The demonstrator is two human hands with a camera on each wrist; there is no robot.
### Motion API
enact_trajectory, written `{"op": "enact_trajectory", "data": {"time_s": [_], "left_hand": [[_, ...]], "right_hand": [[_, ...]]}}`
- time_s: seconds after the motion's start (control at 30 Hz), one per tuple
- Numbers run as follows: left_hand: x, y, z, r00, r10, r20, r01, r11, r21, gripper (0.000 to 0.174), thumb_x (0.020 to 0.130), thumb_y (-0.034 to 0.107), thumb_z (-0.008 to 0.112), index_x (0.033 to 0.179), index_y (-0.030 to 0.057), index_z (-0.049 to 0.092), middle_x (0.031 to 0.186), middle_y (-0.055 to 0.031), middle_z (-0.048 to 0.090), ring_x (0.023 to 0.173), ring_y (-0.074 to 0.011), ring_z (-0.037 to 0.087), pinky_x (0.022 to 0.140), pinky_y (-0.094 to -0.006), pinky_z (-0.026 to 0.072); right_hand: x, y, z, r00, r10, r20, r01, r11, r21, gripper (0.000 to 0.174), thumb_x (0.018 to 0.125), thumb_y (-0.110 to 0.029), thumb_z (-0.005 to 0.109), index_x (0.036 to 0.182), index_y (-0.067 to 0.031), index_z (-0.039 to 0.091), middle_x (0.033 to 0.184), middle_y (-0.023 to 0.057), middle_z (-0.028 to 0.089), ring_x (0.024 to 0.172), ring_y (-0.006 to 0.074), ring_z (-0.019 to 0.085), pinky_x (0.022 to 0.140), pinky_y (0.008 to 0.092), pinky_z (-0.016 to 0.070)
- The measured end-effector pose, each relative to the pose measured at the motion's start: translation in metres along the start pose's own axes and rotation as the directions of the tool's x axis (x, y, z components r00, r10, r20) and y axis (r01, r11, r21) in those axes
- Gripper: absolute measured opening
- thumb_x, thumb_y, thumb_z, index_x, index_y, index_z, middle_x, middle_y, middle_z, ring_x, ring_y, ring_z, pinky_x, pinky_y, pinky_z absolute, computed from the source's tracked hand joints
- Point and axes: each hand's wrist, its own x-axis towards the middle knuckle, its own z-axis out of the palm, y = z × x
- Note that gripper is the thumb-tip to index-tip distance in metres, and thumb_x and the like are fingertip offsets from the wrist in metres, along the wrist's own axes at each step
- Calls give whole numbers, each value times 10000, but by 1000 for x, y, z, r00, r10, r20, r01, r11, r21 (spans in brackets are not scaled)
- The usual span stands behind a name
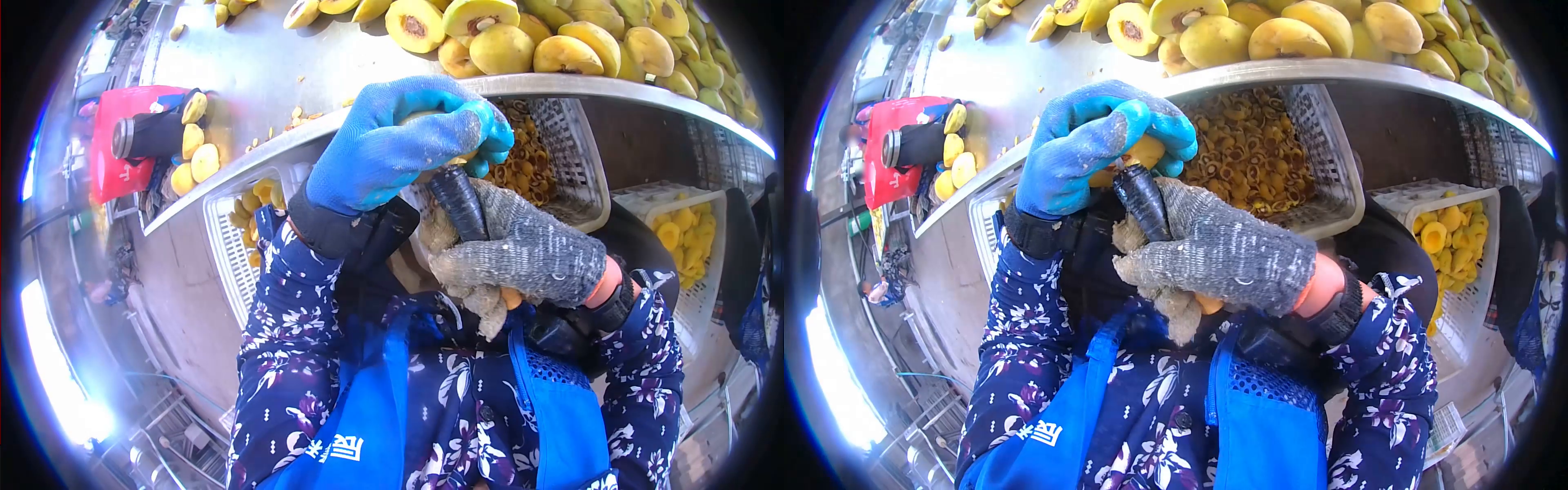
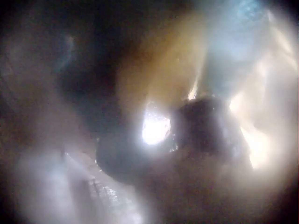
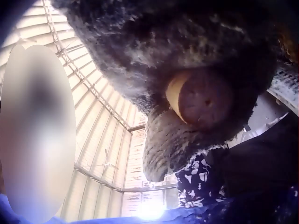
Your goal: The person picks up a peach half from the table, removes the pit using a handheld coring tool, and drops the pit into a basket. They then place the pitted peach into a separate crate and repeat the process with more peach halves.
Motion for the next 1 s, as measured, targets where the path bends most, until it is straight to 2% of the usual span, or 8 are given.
{"op": "enact_trajectory", "data": {"time_s": [0.3, 0.47, 0.53, 0.6, 0.63, 0.8, 0.87, 1.0], "left_hand": [[1, 3, 0, 991, 128, 37, -120, 979, -167, 335, 920, 251, 534, 952, -61, 651, 928, -207, 667, 763, -269, 657, 670, -376, 540], [1, 6, 1, 1000, 8, 19, -3, 973, -232, 251, 916, 168, 570, 983, -60, 650, 930, -138, 664, 862, -198, 632, 782, -337, 519], [1, 3, 2, 1000, -11, 10, 13, 981, -192, 247, 920, 175, 570, 978, -52, 649, 922, -124, 663, 867, -185, 629, 800, -322, 510], [4, 0, 2, 1000, -9, -14, 7, 988, -151, 243, 923, 176, 570, 980, -48, 644, 924, -117, 660, 867, -176, 624, 804, -315, 507], [5, -1, 2, 999, -7, -34, 3, 994, -110, 239, 926, 177, 570, 982, -45, 639, 925, -109, 657, 867, -168, 620, 809, -309, 505], [10, -9, 2, 988, 86, -128, -88, 996, -10, 325, 964, 239, 494, 981, -51, 640, 966, -148, 655, 889, -227, 644, 839, -349, 517], [12, -12, 0, 985, 64, -158, -90, 983, -163, 332, 977, 241, 474, 1015, -52, 624, 980, -146, 653, 892, -222, 644, 847, -348, 516], [10, -5, 5, 962, 123, -244, -125, 992, 6, 301, 969, 236, 495, 981, -36, 622, 943, -121, 647, 870, -194, 629, 804, -299, 500]], "right_hand": [[-2, -2, 1, 992, 32, 119, -47, 991, 124, 351, 823, -169, 698, 1059, 11, 511, 782, 88, 605, 555, 124, 603, 467, 228, 502], [11, 14, 5, 951, -268, -152, 208, 923, -325, 408, 819, -141, 702, 1155, -1, 518, 865, 53, 626, 663, 103, 603, 564, 239, 496], [11, 14, -1, 968, -167, -185, 59, 876, -479, 450, 820, -132, 696, 1200, -2, 493, 902, 90, 644, 714, 196, 652, 614, 306, 515], [18, 28, -4, 829, -501, -251, 72, 538, -840, 468, 817, -118, 677, 1220, -3, 470, 913, 171, 650, 815, 343, 661, 673, 398, 526], [17, 17, 0, 850, -409, -333, -98, 498, -862, 440, 810, -103, 653, 1196, 2, 470, 935, 230, 634, 893, 429, 614, 703, 461, 517], [21, 28, -26, 777, -602, -183, -13, 276, -961, 394, 826, -101, 618, 1185, -1, 492, 973, 225, 620, 849, 425, 613, 718, 484, 501], [21, 30, -26, 653, -758, 8, -22, -29, -999, 355, 835, -84, 577, 1177, -12, 518, 995, 209, 611, 837, 395, 603, 722, 448, 502], [5, 5, -7, 790, -597, -142, -136, 56, -989, 318, 832, -65, 536, 1148, -22, 539, 1016, 182, 604, 861, 356, 594, 709, 404, 497]]}}
